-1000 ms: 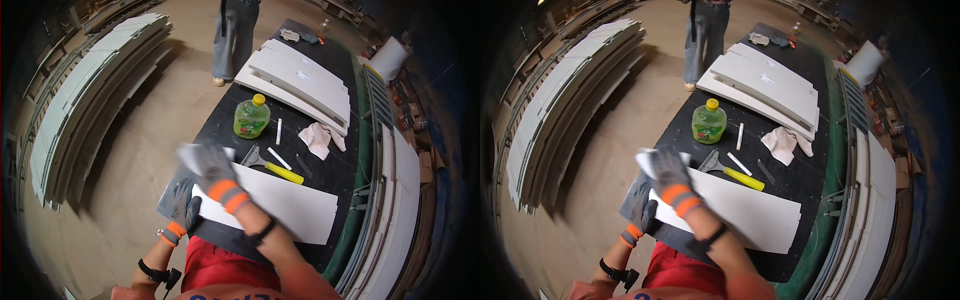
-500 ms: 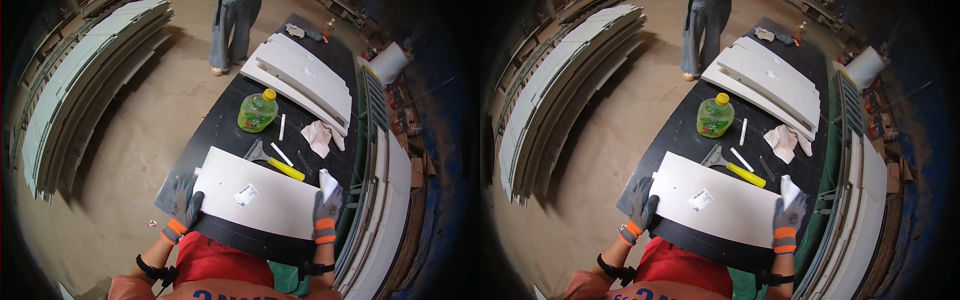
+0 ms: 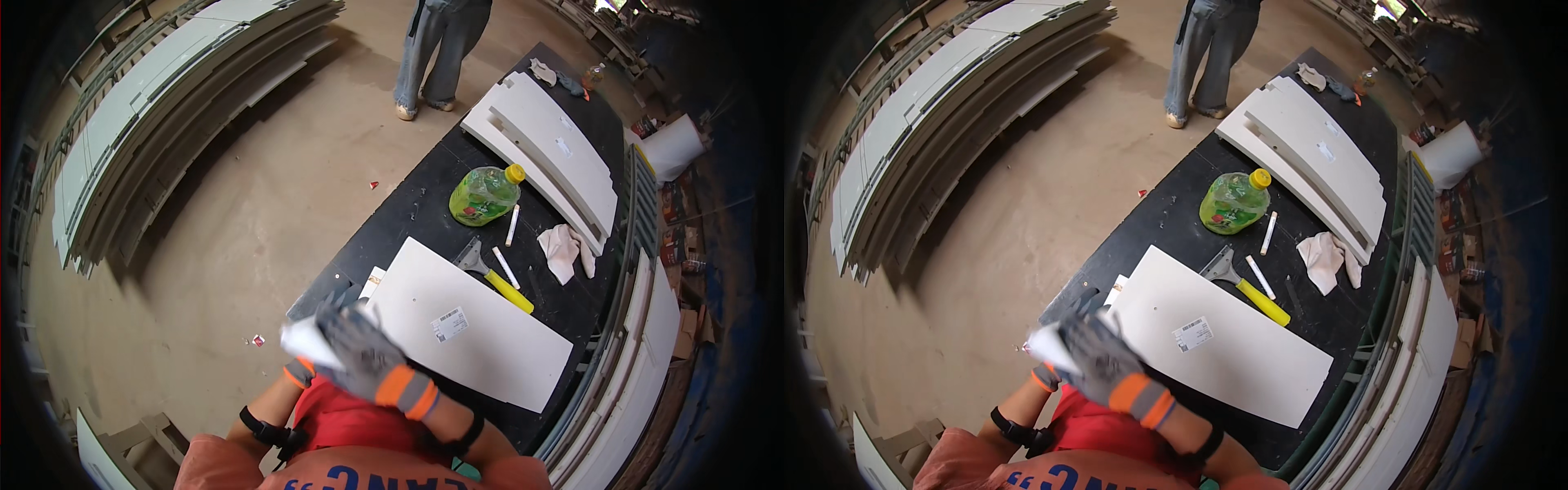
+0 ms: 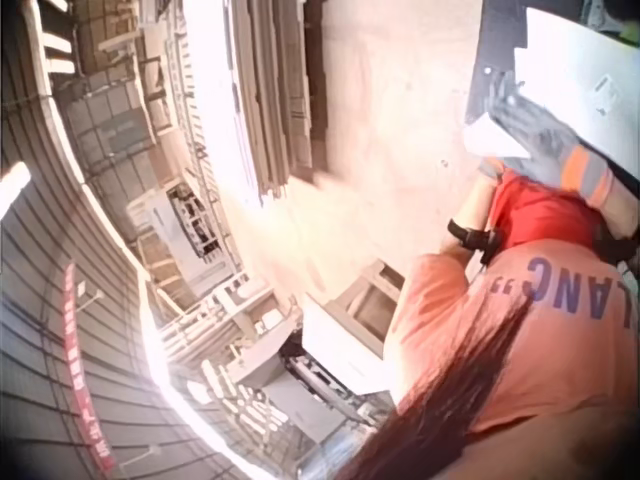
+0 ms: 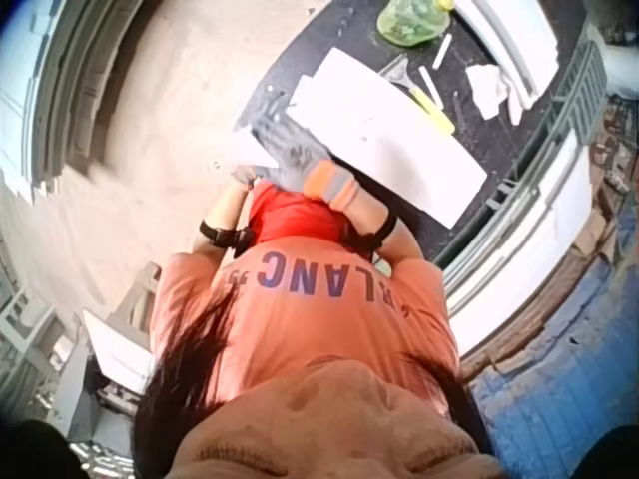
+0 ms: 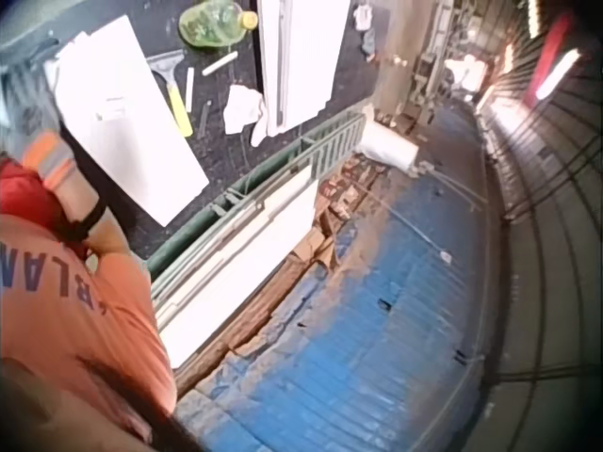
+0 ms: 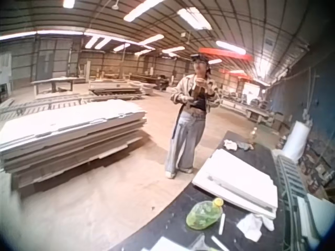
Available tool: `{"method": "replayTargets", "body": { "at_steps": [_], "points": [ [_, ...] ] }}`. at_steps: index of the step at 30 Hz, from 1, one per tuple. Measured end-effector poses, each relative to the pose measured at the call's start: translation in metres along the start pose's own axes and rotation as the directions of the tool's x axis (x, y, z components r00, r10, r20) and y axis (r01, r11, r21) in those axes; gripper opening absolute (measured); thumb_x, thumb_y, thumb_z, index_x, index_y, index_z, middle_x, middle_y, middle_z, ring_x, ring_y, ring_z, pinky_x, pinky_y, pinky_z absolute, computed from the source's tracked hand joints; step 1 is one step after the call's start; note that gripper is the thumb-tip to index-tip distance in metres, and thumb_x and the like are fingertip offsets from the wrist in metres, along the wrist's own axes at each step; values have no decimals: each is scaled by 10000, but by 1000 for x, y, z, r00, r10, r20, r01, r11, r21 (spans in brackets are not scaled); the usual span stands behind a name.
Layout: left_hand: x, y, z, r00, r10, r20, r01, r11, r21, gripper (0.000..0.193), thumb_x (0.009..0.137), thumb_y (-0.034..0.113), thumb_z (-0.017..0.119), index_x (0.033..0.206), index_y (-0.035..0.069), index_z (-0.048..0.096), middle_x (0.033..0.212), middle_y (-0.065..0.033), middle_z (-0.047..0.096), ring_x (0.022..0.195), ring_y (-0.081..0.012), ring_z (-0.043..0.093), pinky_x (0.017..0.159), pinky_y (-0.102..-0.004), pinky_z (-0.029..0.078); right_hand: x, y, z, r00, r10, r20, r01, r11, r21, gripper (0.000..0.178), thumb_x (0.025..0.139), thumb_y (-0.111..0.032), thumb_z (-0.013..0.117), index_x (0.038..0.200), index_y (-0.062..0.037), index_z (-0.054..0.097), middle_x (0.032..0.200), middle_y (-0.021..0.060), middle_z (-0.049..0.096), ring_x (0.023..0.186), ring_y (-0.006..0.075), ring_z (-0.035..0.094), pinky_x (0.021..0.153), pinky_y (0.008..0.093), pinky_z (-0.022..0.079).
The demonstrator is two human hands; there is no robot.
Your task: The recorder cleans and scrapes residue off white furniture panels on a work table.
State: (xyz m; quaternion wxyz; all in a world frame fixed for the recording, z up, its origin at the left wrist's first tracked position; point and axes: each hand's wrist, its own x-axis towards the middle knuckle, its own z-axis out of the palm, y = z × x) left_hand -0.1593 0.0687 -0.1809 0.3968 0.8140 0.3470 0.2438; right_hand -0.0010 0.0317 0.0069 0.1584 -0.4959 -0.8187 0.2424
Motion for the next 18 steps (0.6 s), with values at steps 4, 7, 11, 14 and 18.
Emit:
{"method": "replayTargets", "body": {
  "at_steps": [4, 7, 11, 14, 18],
  "points": [
    [44, 93, -62, 977, -204, 56, 209, 888, -410, 418, 870, 243, 604, 1250, 70, 621, 1403, -120, 520, 1333, -301, 427, 1099, -406, 342, -72, 20, -34, 583, 348, 734, -800, 404, 443, 530, 997, -428, 459, 1301, 0, 535, 1211, 200, 627, 1077, 301, 633, 953, 397, 486],
    [40, 91, -103, 889, -442, 120, 434, 732, -525, 373, 901, 177, 645, 1246, 34, 637, 1219, -57, 666, 1085, -137, 614, 950, -302, 475, -174, 50, -20, 825, 565, -2, -346, 507, 789, 382, 1042, -167, 363, 1312, 42, 534, 1213, 165, 637, 1090, 230, 626, 977, 346, 483],
    [71, 92, -142, 896, -424, -133, 282, 775, -565, 412, 955, 210, 617, 1281, -39, 582, 1233, -90, 645, 1138, -150, 579, 1017, -298, 426, -142, 13, -116, 773, 633, -25, -254, 347, 903, 597, 984, -431, 471, 1336, 51, 492, 1333, 188, 557, 1216, 289, 553, 1011, 381, 444],
    [127, 111, -136, 961, -267, -66, 234, 919, -317, 427, 967, 245, 608, 1289, -35, 575, 1253, -100, 635, 1170, -165, 566, 1029, -300, 414, -73, 3, -70, 853, 473, -219, -340, 823, 456, 588, 949, -415, 492, 1355, 10, 492, 1420, 205, 468, 1346, 323, 410, 1104, 436, 318],
    [179, 163, -81, 980, -145, 137, 187, 909, -373, 532, 986, 298, 552, 1410, -6, 443, 1416, -149, 509, 1287, -227, 491, 1084, -345, 362, -51, 11, -12, 974, 177, -144, -199, 968, -155, 614, 895, -384, 540, 1407, -55, 460, 1531, 157, 350, 1459, 323, 239, 1198, 457, 151]
  ]
}}
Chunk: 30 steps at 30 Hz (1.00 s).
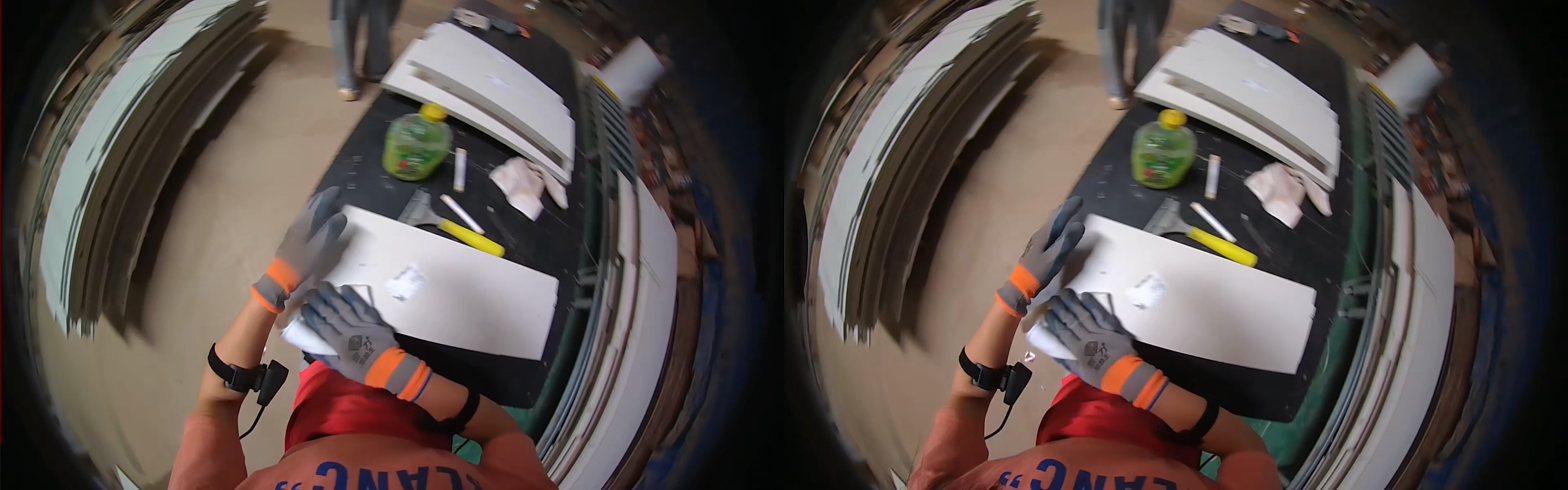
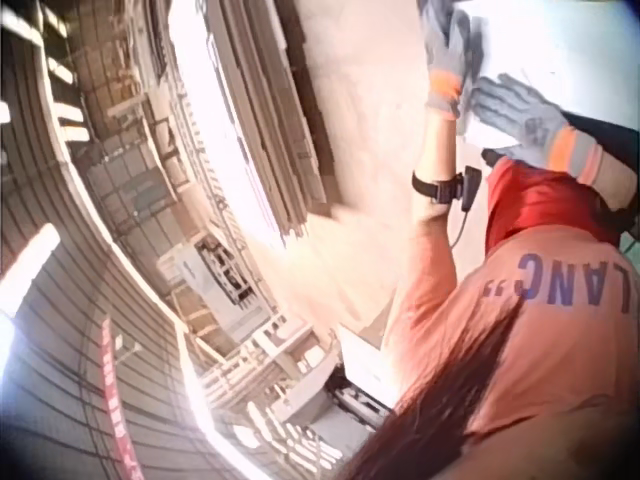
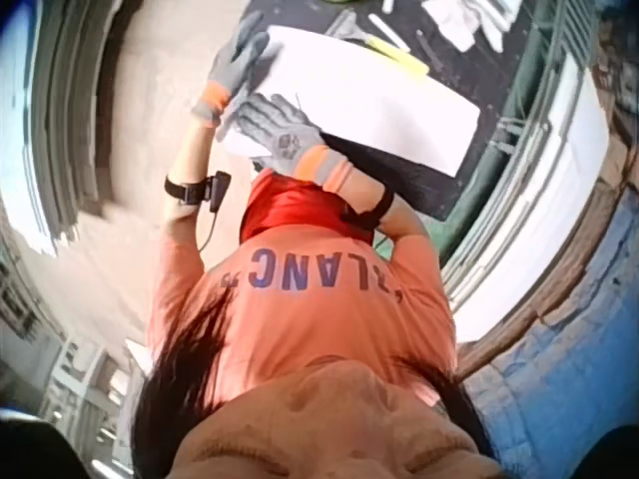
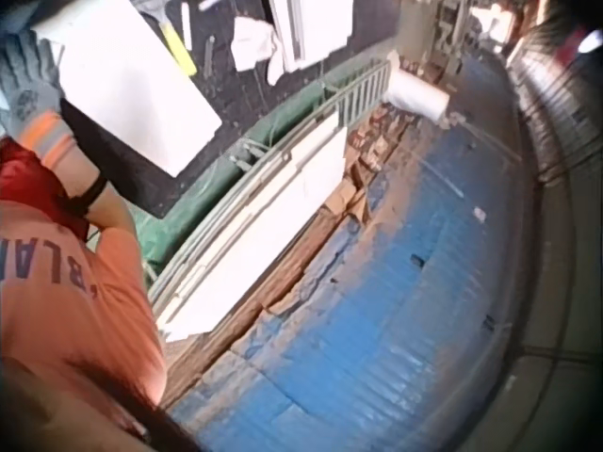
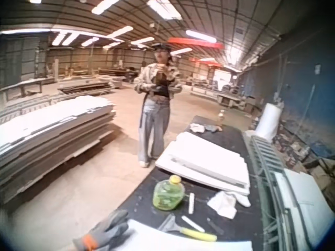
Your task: The recorder cleans and scrapes residue off white furniture panels on a work table.
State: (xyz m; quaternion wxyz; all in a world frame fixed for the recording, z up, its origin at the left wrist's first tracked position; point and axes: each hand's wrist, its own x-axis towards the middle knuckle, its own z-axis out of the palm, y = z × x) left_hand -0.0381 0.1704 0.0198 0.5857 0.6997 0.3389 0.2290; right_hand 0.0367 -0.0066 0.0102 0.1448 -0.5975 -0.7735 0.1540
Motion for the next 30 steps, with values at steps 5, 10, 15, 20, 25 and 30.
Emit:
{"method": "replayTargets", "body": {
  "at_steps": [5, 10, 15, 20, 25, 30],
  "points": [
    [10, -19, 36, 985, 125, -123, -30, 811, 584, 592, 938, 311, 548, 1419, 1, 396, 1280, -227, 570, 1189, -396, 531, 1011, -442, 422, -128, 47, -25, 824, 529, -203, -521, 848, 94, 757, 773, -250, 704, 1437, -29, 415, 1525, 201, 338, 1437, 358, 288, 1184, 499, 203],
    [16, -39, 40, 985, 19, -170, 78, 834, 546, 535, 950, 402, 551, 1271, -24, 516, 1095, -215, 655, 1008, -346, 623, 874, -405, 488, -237, 113, -62, 283, 813, -508, -843, 464, 271, 698, 889, -283, 637, 1405, 72, 328, 1401, 321, 405, 1281, 461, 418, 1098, 499, 329],
    [37, -33, 26, 958, -274, -78, 283, 949, 137, 351, 906, 438, 640, 854, 91, 623, 681, 2, 568, 601, -121, 503, 547, -308, 431, -188, 108, -59, 434, 792, -430, -862, 503, 56, 780, 888, -419, 604, 1408, 104, 347, 1470, 268, 368, 1398, 395, 315, 1185, 498, 195],
    [18, 10, 44, 909, -373, -185, 343, 923, -173, 218, 898, 291, 651, 854, 78, 628, 647, 45, 496, 551, -81, 401, 507, -297, 405, -134, 115, -54, 718, 548, -430, -663, 726, -182, 699, 859, -464, 618, 1369, -15, 458, 1433, 209, 430, 1348, 367, 386, 1152, 475, 265],
    [18, -7, 45, 909, -329, -256, 346, 938, 23, 286, 861, 325, 685, 810, 55, 606, 657, 14, 522, 591, -94, 433, 504, -318, 384, -214, 226, -60, 95, 864, -494, -862, 320, 394, 767, 884, -503, 571, 1416, 19, 388, 1452, 220, 426, 1376, 389, 348, 1161, 437, 243],
    [20, -1, 34, 954, -161, -253, 163, 987, -15, 216, 867, 265, 635, 813, 57, 648, 643, 16, 534, 567, -112, 465, 512, -326, 409, -200, 195, -90, -69, 906, -417, -772, 217, 598, 665, 903, -490, 575, 1366, -23, 476, 1335, 221, 542, 1241, 383, 503, 1033, 443, 397]
  ]
}}
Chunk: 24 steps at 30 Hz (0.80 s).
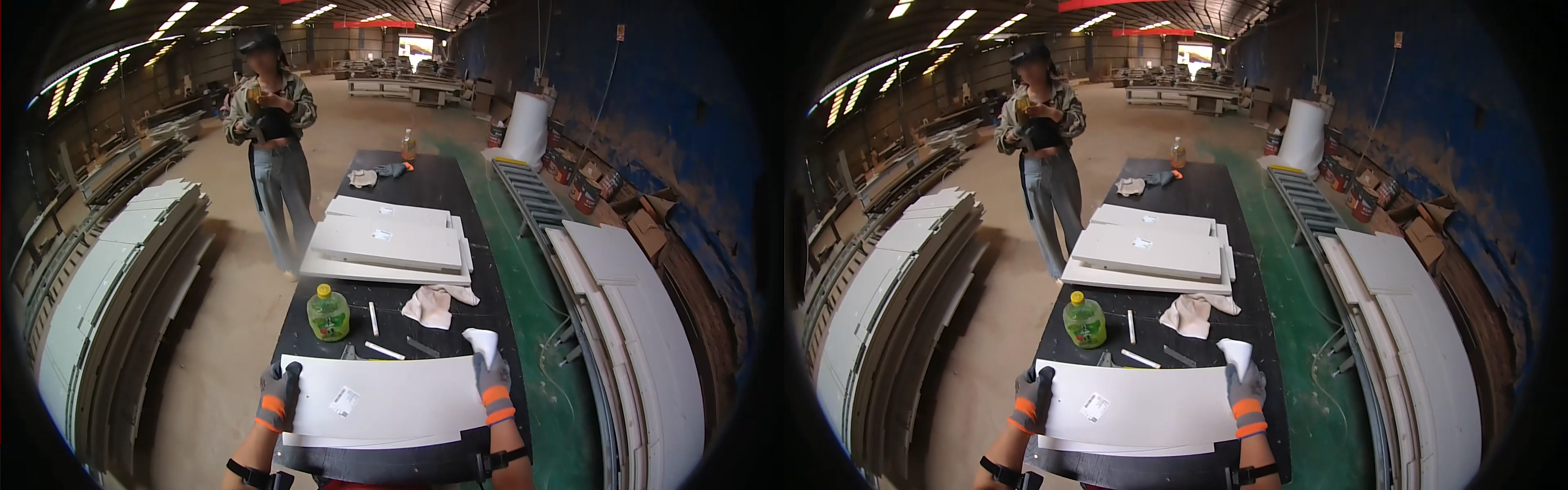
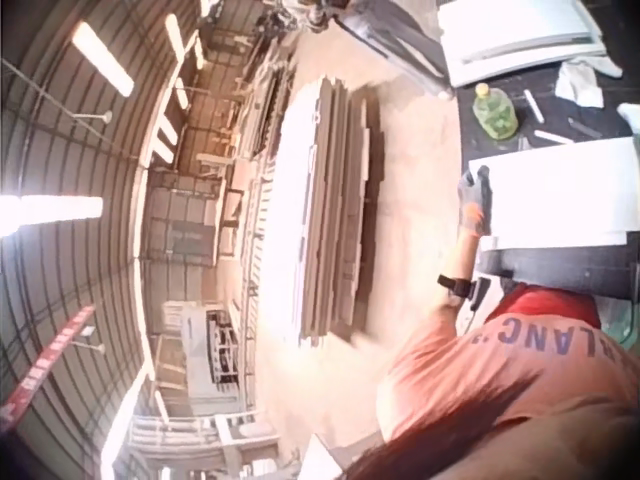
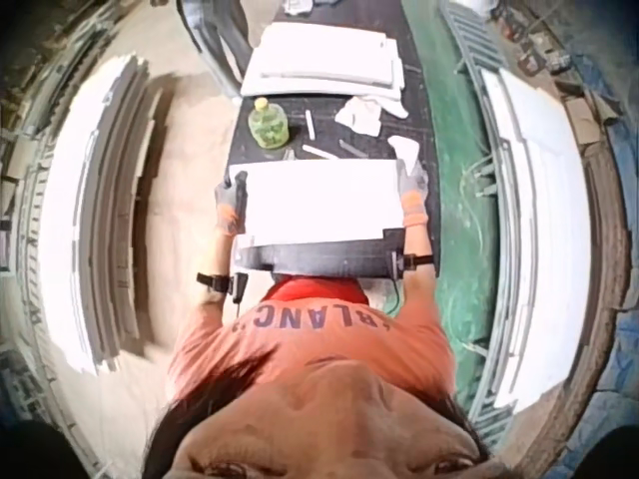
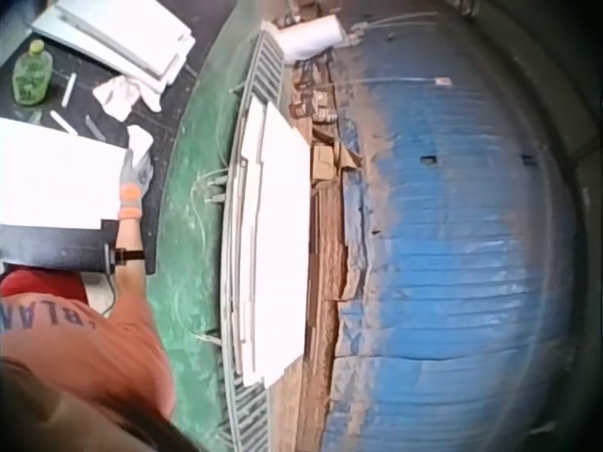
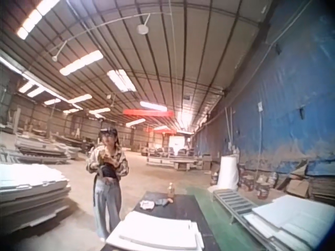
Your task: The recorder cleans and scrapes residue off white furniture panels on a work table.
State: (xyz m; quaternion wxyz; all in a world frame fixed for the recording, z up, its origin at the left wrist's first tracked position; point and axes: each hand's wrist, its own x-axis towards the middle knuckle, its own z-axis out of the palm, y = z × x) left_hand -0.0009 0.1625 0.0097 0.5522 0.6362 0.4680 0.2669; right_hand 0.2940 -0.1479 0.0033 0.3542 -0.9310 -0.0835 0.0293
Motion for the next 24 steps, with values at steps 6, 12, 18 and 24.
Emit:
{"method": "replayTargets", "body": {
  "at_steps": [6, 12, 18, 24],
  "points": [
    [-16, 63, -10, 925, 381, 1, -375, 910, -176, 213, 933, 151, 570, 1088, 11, 616, 917, -20, 647, 824, -127, 581, 777, -285, 481, -7, -26, -56, 957, 25, -289, 201, 662, 722, 612, 941, -496, 585, 1288, 4, 528, 1088, 68, 610, 915, 158, 574, 804, 310, 479],
    [-34, 80, -15, 928, 370, -37, -286, 647, -707, 589, 1046, 475, 272, 920, 27, 633, 852, -100, 657, 854, -227, 603, 889, -353, 464, -15, -43, -86, 960, 132, -248, 232, 127, 964, 725, 932, -549, 547, 1352, 27, 417, 1092, 200, 588, 932, 312, 622, 789, 403, 536],
    [-27, 19, -20, 892, 428, -142, -390, 575, -719, 549, 1054, 373, 281, 662, 51, 488, 621, -72, 496, 664, -225, 509, 969, -435, 437, -21, 23, -28, 940, 65, -335, 327, 107, 939, 767, 917, -570, 532, 1441, -41, 348, 1245, 233, 543, 1056, 367, 591, 848, 492, 531],
    [-46, -32, -51, 981, 79, 179, 141, 350, -926, 505, 1018, 435, 367, 980, -23, 576, 784, -85, 596, 701, -179, 541, 844, -352, 508, -68, 54, -17, 993, -57, -101, 95, -105, 990, 719, 954, -443, 554, 1501, -83, 257, 1388, 197, 464, 1162, 320, 554, 977, 431, 474]
  ]
}}
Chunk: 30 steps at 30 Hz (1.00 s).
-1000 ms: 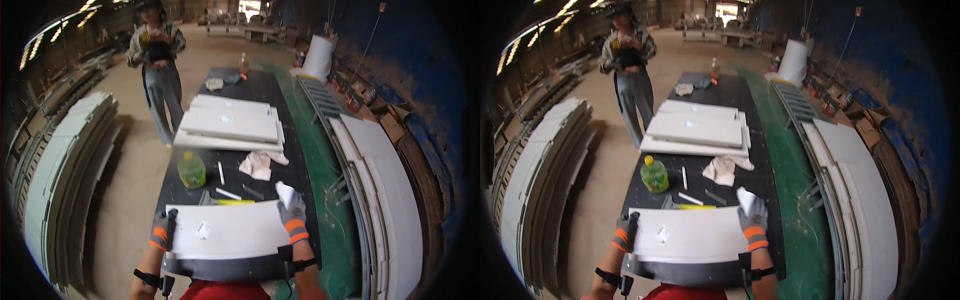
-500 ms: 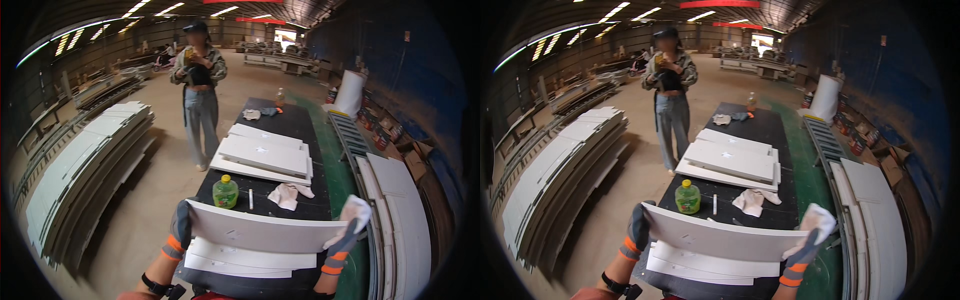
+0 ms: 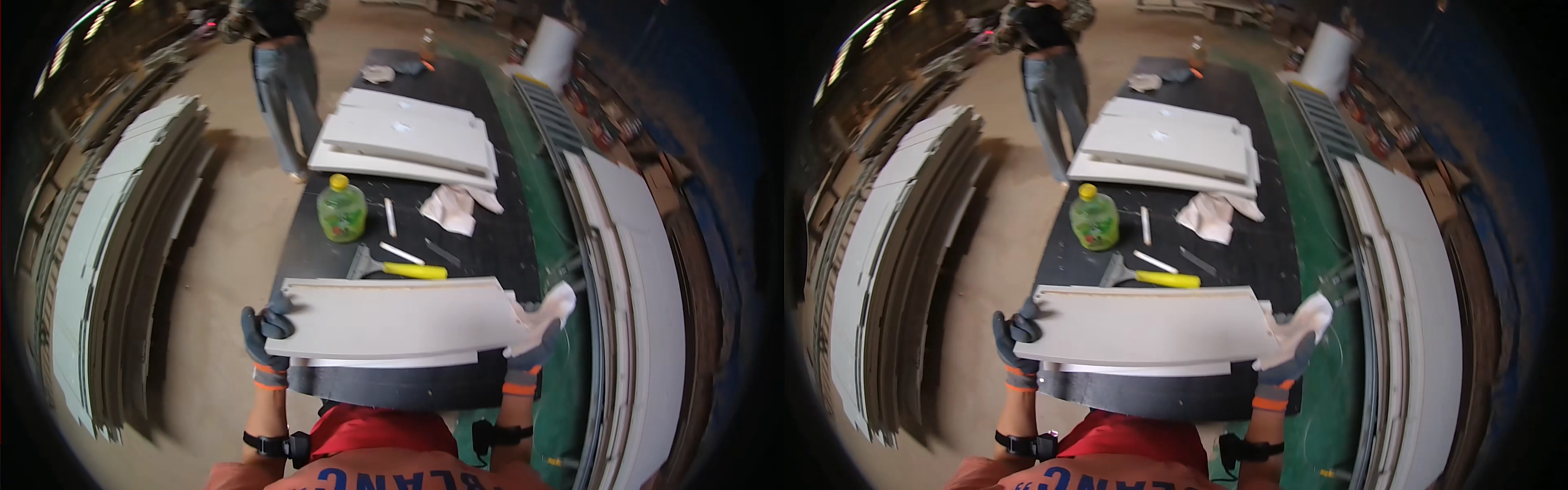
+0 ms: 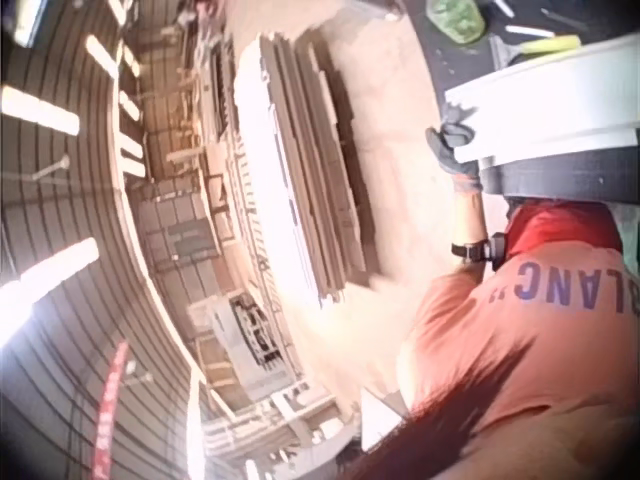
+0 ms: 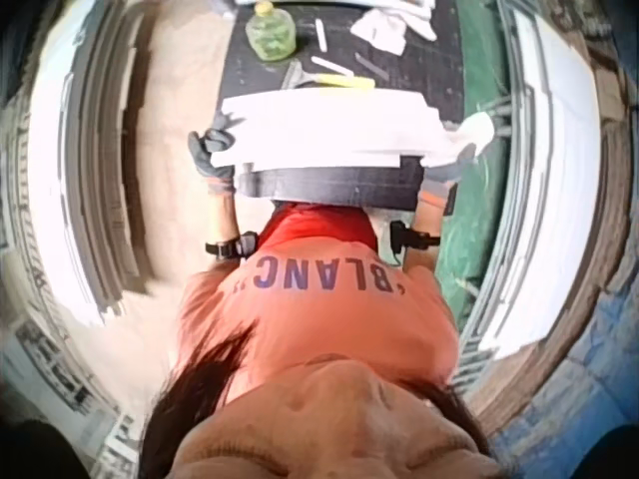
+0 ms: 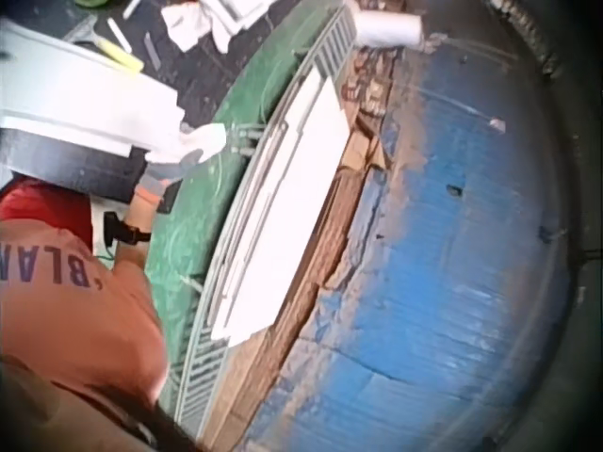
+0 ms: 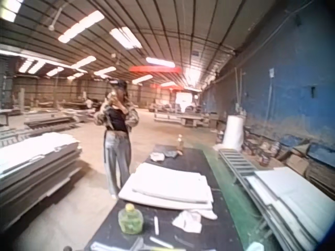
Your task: The recorder cleans and scrapes residue off white furniture panels on a work table.
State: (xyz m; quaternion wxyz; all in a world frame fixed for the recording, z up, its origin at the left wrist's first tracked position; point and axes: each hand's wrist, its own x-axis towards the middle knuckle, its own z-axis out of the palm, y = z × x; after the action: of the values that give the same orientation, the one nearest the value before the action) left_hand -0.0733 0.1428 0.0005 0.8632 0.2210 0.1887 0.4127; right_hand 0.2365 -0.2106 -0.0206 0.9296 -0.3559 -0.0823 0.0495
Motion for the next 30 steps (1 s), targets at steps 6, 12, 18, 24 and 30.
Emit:
{"method": "replayTargets", "body": {
  "at_steps": [6, 12, 18, 24, 30],
  "points": [
    [-7, -27, -49, 908, 234, 347, -409, 317, 856, 515, 1011, 387, 453, 1287, -41, 529, 1250, -169, 593, 1110, -261, 588, 1020, -383, 425, -13, -65, 2, 963, -119, -241, -3, 890, -455, 640, 984, -457, 504, 1407, 15, 419, 1286, 170, 563, 1161, 240, 560, 1022, 354, 425],
    [-4, -33, 20, 877, 85, 473, -398, -421, 815, 624, 883, 214, 607, 1423, -22, 402, 1425, -258, 424, 1373, -439, 327, 1133, -475, 280, -68, 21, 81, 892, 54, 449, 449, -214, -867, 671, 912, -384, 623, 1407, 15, 408, 1341, 289, 459, 1228, 431, 475, 1005, 528, 397],
    [-9, -52, 51, 912, -127, 390, -349, -740, 575, 673, 908, 350, 542, 1454, -1, 363, 1478, -325, 314, 1405, -477, 248, 1152, -544, 194, -69, 76, 89, 785, 473, 399, 603, -438, -667, 756, 845, -554, 593, 1434, -106, 434, 1518, 141, 373, 1429, 322, 287, 1182, 500, 165],
    [-5, -56, 42, 889, -137, 436, -364, -789, 494, 684, 911, 339, 541, 1468, 0, 337, 1489, -337, 288, 1412, -481, 231, 1149, -550, 196, -49, 52, 62, 952, 112, 285, 296, -579, -760, 778, 906, -470, 553, 1411, 90, 363, 1465, 271, 384, 1405, 415, 300, 1176, 516, 196],
    [-3, -56, 43, 891, -151, 428, -382, -760, 526, 686, 918, 335, 529, 1478, -4, 320, 1497, -337, 275, 1418, -483, 219, 1152, -552, 183, -62, 31, 49, 966, 138, 218, 250, -292, -923, 710, 874, -394, 612, 1400, 40, 417, 1462, 244, 385, 1430, 413, 250, 1184, 522, 165]
  ]
}}
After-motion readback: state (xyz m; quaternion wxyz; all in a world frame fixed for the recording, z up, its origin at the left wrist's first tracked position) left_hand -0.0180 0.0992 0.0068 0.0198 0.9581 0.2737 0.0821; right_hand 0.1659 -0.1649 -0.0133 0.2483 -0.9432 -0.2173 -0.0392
